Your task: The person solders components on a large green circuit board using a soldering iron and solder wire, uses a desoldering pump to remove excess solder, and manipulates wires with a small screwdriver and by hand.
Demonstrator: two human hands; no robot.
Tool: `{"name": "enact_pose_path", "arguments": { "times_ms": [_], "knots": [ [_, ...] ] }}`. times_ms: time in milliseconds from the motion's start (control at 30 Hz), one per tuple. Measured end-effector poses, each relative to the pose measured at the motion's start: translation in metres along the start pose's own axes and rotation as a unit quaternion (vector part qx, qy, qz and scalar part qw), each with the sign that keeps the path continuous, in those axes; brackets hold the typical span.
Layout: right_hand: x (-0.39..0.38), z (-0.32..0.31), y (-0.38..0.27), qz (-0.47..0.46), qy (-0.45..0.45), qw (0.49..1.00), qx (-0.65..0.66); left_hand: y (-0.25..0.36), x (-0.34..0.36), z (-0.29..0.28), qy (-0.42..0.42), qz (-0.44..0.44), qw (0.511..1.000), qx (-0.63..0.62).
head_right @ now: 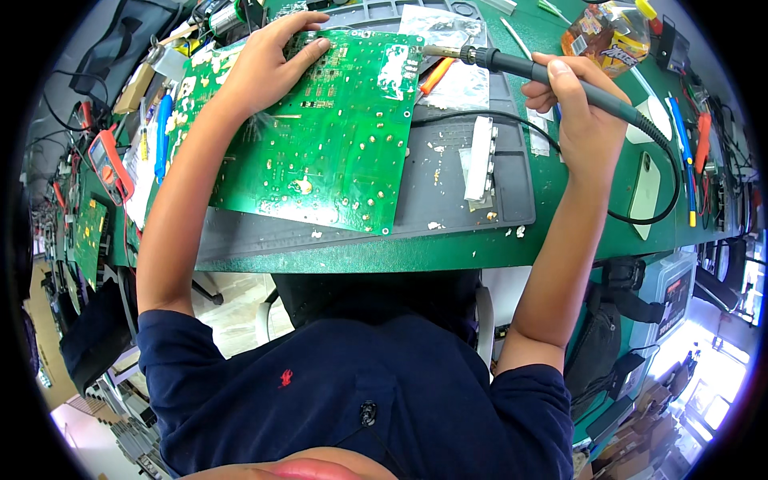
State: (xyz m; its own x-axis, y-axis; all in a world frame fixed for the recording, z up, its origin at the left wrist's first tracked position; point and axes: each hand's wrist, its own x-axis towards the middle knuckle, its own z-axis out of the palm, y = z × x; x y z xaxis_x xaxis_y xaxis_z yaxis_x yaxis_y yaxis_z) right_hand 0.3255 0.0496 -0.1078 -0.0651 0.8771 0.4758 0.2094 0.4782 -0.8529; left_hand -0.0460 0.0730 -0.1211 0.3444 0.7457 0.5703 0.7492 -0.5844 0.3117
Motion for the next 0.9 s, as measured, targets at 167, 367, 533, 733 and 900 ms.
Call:
{"name": "enact_pose_path", "arguments": {
  "times_ms": [167,367,533,733,900],
  "knots": [
    [0.001,-0.001,0.002,-0.002,-0.01,1.0,0.002,-0.006,-0.004,0.004,-0.066,-0.043,0.995,0.059],
    [0.001,-0.001,0.002,-0.002,-0.007,1.0,0.012,-0.003,-0.005,0.002,-0.036,0.015,0.996,0.075],
    [0.0,0.0,0.0,-0.007,-0.005,1.0,-0.001,0.005,-0.009,0.0,-0.056,-0.054,0.995,0.058],
    [0.0,0.003,-0.006,-0.03,-0.012,0.999,-0.027,0.009,-0.009,0.0,-0.038,-0.042,0.997,0.06],
    [-0.001,0.001,-0.009,-0.036,-0.017,0.998,-0.052,0.01,-0.011,0.0,-0.036,-0.052,0.996,0.066]
  ]
}}
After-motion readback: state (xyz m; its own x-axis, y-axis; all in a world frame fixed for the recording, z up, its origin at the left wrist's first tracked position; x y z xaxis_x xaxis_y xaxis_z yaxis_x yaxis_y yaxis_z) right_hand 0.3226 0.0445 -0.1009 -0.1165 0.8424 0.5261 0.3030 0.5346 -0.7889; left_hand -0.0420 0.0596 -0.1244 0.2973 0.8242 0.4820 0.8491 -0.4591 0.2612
